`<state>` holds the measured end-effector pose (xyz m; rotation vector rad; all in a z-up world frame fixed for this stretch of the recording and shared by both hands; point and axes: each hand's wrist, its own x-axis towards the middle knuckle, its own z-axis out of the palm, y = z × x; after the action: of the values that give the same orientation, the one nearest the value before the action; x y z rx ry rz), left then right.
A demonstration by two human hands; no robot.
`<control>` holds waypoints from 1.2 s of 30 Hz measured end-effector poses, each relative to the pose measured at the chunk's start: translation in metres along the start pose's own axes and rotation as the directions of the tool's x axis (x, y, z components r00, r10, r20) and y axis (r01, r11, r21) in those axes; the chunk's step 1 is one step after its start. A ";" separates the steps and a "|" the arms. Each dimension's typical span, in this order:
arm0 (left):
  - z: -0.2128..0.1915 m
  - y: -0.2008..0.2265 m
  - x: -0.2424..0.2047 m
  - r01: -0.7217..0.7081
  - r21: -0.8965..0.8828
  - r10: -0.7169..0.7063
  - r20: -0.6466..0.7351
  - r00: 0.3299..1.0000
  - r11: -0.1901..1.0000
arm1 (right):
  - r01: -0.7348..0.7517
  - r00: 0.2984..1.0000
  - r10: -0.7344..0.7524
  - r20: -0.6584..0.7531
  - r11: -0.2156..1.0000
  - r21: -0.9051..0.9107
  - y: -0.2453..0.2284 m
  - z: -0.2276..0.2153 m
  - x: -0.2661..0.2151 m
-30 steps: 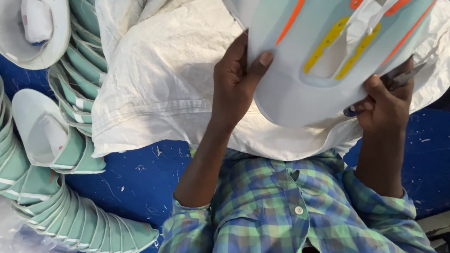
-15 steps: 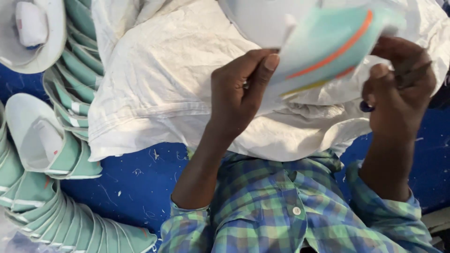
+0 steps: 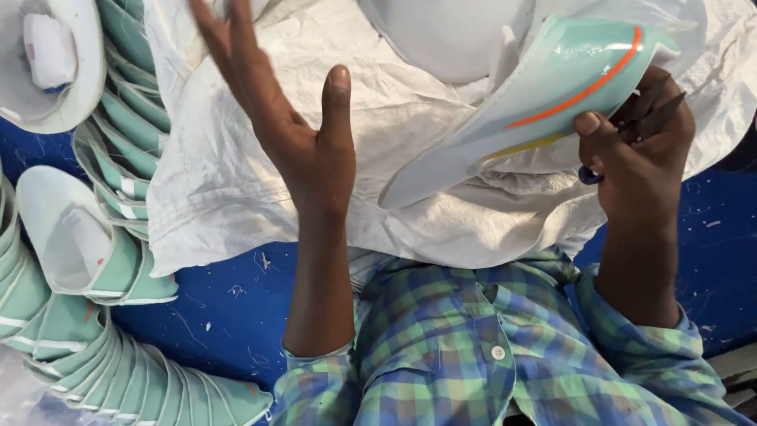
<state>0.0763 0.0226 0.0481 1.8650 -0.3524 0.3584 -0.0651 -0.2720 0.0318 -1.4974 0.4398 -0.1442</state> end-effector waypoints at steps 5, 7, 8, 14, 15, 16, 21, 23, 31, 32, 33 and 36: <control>-0.004 -0.021 -0.014 0.145 -0.049 -0.139 0.108 0.984 0.988 | -0.019 1.000 0.019 -0.008 1.000 0.000 -0.020 0.017 0.006; -0.002 -0.023 -0.019 0.327 -0.245 -0.268 0.245 0.932 0.913 | -0.032 0.999 0.032 -0.017 0.999 -0.001 -0.022 0.018 0.007; 0.001 -0.019 -0.018 0.319 -0.209 -0.240 0.330 0.913 0.925 | -0.046 0.999 0.046 -0.020 0.999 0.001 -0.022 0.019 0.008; 0.020 -0.006 -0.028 0.536 -0.082 -0.343 0.686 0.642 0.840 | -0.029 0.999 0.028 -0.017 0.999 -0.028 -0.029 0.029 0.012; 0.022 -0.010 -0.033 0.562 -0.025 -0.377 0.716 0.588 0.827 | 0.011 1.000 -0.012 -0.019 0.999 -0.036 -0.032 0.031 0.013; 0.019 -0.010 -0.033 0.557 -0.023 -0.372 0.722 0.583 0.830 | 0.012 1.000 -0.013 -0.029 0.999 -0.032 -0.030 0.025 0.013; 0.008 -0.015 -0.031 0.691 -0.404 -0.521 0.460 0.719 0.599 | 0.072 0.981 -0.072 -0.181 0.997 -0.006 -0.021 0.006 0.011; 0.011 -0.020 -0.032 0.689 -0.491 -0.543 0.426 0.724 0.533 | 0.002 0.983 0.006 -0.184 0.999 0.043 -0.020 0.016 0.015; 0.029 -0.014 -0.044 0.685 -0.719 -0.622 0.485 0.615 0.116 | -0.302 0.951 0.289 0.107 0.804 0.512 0.030 0.015 0.005; 0.029 -0.015 -0.044 0.694 -0.712 -0.625 0.493 0.606 0.112 | -0.322 0.946 0.286 0.156 0.746 0.584 0.026 0.015 0.007; 0.029 -0.015 -0.045 0.702 -0.704 -0.627 0.500 0.597 0.107 | -0.342 0.939 0.278 0.204 0.680 0.648 0.022 0.015 0.009; 0.032 -0.015 -0.044 0.729 -0.671 -0.616 0.520 0.592 0.135 | -0.249 0.968 0.181 0.172 0.764 0.595 0.015 0.015 0.012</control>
<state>0.0446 -0.0002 0.0067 0.8343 0.2839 -0.5421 -0.0509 -0.2610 0.0153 -0.7938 0.4245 -0.0178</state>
